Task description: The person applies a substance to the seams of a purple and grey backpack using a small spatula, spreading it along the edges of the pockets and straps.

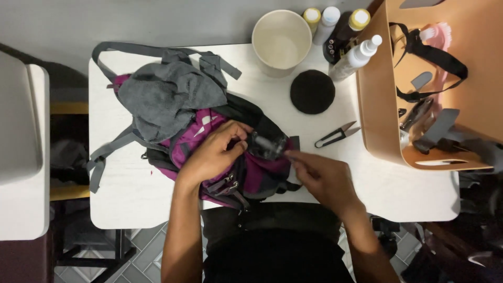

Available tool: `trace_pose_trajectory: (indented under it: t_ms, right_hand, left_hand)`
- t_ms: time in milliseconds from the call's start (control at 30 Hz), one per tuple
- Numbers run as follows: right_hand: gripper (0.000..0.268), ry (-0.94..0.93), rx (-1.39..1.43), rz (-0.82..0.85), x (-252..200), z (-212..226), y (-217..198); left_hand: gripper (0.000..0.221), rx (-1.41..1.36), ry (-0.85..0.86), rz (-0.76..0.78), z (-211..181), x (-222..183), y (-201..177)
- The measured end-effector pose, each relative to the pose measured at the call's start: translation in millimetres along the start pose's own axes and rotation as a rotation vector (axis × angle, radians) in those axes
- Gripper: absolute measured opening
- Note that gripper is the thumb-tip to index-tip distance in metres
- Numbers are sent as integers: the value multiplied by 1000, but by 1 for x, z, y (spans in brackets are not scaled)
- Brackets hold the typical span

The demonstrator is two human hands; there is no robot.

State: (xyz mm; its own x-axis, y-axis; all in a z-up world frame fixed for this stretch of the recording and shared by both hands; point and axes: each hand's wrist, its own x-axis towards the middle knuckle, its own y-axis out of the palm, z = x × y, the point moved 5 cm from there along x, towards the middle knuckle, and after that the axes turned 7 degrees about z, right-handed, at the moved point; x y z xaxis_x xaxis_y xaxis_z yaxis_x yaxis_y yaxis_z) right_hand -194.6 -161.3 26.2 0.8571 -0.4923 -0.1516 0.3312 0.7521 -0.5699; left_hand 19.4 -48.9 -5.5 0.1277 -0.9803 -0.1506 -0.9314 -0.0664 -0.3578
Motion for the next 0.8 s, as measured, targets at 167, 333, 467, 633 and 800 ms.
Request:
trace_pose_trajectory:
  t_ms: [167,333,467,633,800]
  right_hand:
    - [28,100,-49,48,1,2,-12]
    - [27,228,-14,171,-6,-20,-9]
    - [29,255,-80,122,-10,-25,-15]
    - [31,291,-150,27,-10,-21,-22]
    - [30,373,-248,48,-18,-20,-35]
  left_hand:
    - [12,1,-25,6,2,-3,0]
    - [13,2,-38,19,-1,1,-2]
    - [11,-16,-37,20,0,-3,2]
    - [11,-27,-36,16,1,-3,1]
    - [10,-17,-25,15,1,-1,-1]
